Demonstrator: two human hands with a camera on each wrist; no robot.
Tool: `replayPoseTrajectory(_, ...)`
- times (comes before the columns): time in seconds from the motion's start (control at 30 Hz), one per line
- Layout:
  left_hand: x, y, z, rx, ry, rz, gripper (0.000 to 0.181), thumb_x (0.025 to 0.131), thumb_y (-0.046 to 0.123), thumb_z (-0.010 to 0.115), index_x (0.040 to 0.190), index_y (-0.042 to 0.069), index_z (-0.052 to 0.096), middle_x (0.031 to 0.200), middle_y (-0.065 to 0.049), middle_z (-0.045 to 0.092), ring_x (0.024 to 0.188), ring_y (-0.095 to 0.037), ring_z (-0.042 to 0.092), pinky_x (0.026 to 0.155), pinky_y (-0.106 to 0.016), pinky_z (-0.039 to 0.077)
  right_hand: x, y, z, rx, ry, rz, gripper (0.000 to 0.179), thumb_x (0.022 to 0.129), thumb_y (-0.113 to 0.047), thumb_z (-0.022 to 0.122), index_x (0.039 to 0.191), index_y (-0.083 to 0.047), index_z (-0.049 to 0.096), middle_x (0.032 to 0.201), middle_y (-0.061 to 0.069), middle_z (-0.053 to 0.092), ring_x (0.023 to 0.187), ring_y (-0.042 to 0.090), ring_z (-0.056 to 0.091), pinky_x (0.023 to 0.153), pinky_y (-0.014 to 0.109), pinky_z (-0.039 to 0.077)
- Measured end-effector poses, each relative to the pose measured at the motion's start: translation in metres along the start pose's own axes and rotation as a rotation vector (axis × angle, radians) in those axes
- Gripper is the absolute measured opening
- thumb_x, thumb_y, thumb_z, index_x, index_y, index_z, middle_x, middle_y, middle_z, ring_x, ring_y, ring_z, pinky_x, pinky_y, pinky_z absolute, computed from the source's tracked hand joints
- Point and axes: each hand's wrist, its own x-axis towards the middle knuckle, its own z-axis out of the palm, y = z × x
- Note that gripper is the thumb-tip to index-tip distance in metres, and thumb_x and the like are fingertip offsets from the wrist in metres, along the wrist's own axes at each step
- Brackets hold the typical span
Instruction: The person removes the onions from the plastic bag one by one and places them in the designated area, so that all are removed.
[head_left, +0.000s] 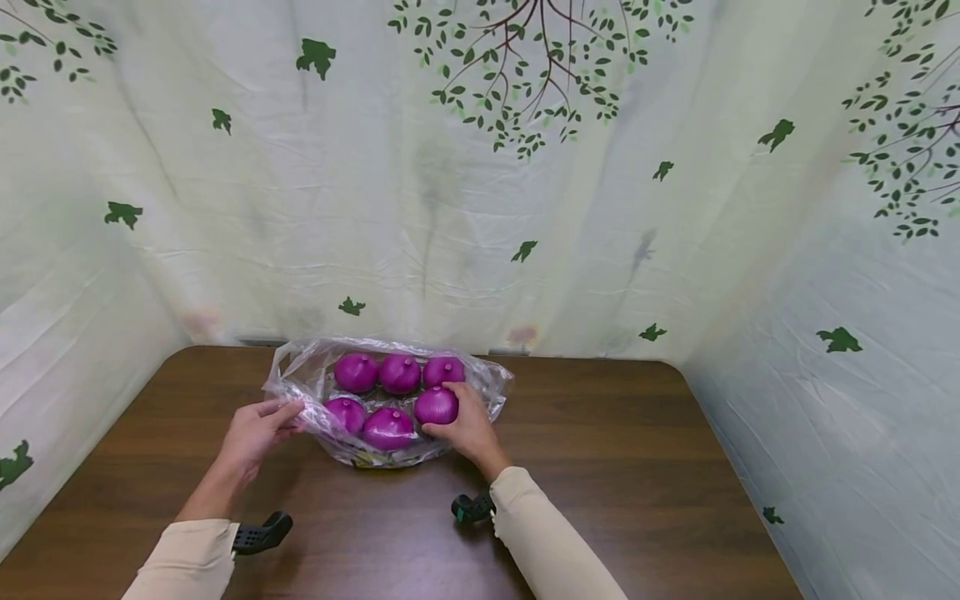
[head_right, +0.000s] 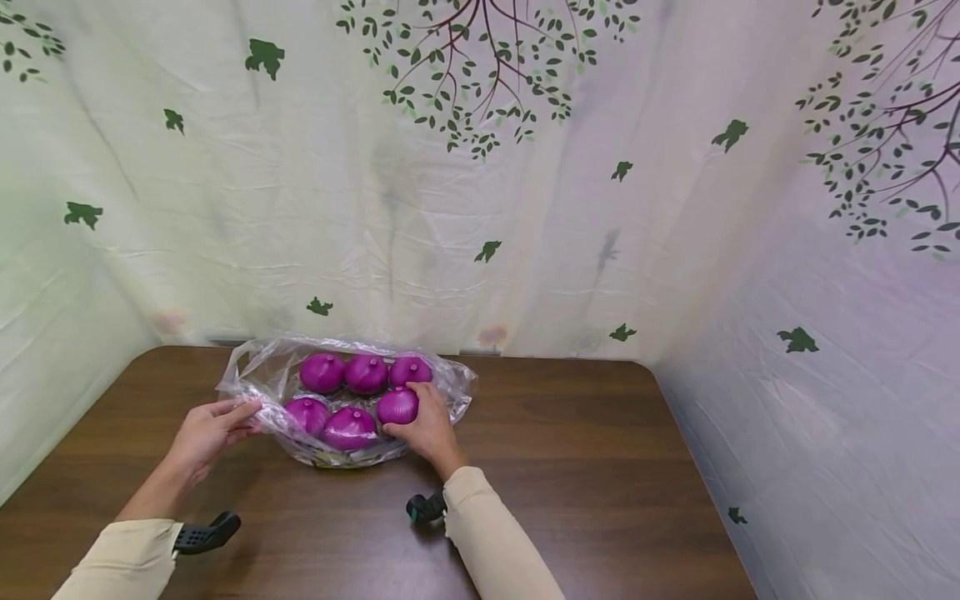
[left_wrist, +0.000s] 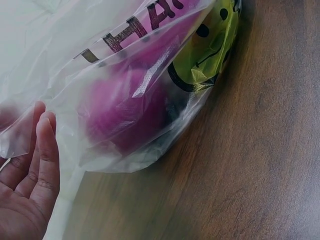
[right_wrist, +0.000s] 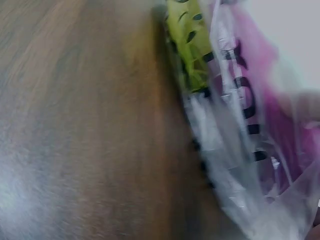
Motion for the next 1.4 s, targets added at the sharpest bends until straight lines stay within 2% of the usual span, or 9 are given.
replayPoseTrajectory(0.37, 0.000, 0.000, -0.003, 0.014, 0.013, 0.019, 0.056, 0.096, 0.036, 0.058, 0.122, -0.014, 0.054, 0.080, 0.009, 0.064, 0.076, -0.005, 0.064, 0.078, -0.019, 0.053, -0.002, -0.015, -0.024, 0.038, 0.049, -0.074, 0.072, 0.070, -0.021, 0.086, 0.131, -0.003, 0.053, 0.129, 0.017, 0.052, 0.117, 0.032, 0.052, 0.097, 0.048, 0.045)
replayPoseTrajectory(0.63, -0.001, 0.000, -0.003, 0.051, 0.013, 0.006, 0.062, 0.096, 0.040, 0.057, 0.126, -0.014, 0.051, 0.082, 0.008, 0.064, 0.079, -0.008, 0.065, 0.078, -0.018, 0.053, -0.002, -0.018, -0.047, 0.039, 0.135, -0.170, 0.069, 0.067, -0.016, 0.088, 0.125, 0.002, 0.057, 0.123, 0.018, 0.056, 0.112, 0.032, 0.054, 0.094, 0.047, 0.048)
replayPoseTrajectory(0.77, -0.001, 0.000, -0.004, 0.055, 0.010, 0.005, 0.062, 0.096, 0.040, 0.057, 0.126, -0.014, 0.051, 0.082, 0.007, 0.064, 0.080, -0.009, 0.065, 0.077, -0.017, 0.053, -0.003, -0.020, -0.059, 0.041, 0.166, -0.182, 0.066, 0.065, -0.014, 0.089, 0.123, 0.000, 0.058, 0.121, 0.018, 0.057, 0.112, 0.032, 0.055, 0.093, 0.047, 0.048)
replayPoseTrajectory(1.0, -0.001, -0.001, -0.004, 0.057, 0.010, 0.008, 0.063, 0.096, 0.040, 0.057, 0.126, -0.015, 0.050, 0.083, 0.007, 0.064, 0.079, -0.008, 0.064, 0.077, -0.017, 0.053, -0.005, -0.014, -0.077, 0.071, 0.211, -0.211, 0.068, 0.065, -0.012, 0.088, 0.124, 0.002, 0.057, 0.122, 0.018, 0.057, 0.113, 0.033, 0.055, 0.093, 0.046, 0.049)
replayPoseTrajectory(1.4, -0.002, -0.001, -0.005, 0.076, 0.008, 0.002, 0.062, 0.096, 0.042, 0.056, 0.125, -0.013, 0.052, 0.083, 0.007, 0.064, 0.082, -0.011, 0.065, 0.076, -0.015, 0.052, -0.010, 0.002, -0.107, 0.090, 0.264, -0.203, 0.069, 0.067, -0.008, 0.087, 0.127, 0.004, 0.055, 0.120, 0.020, 0.055, 0.110, 0.034, 0.055, 0.092, 0.047, 0.050)
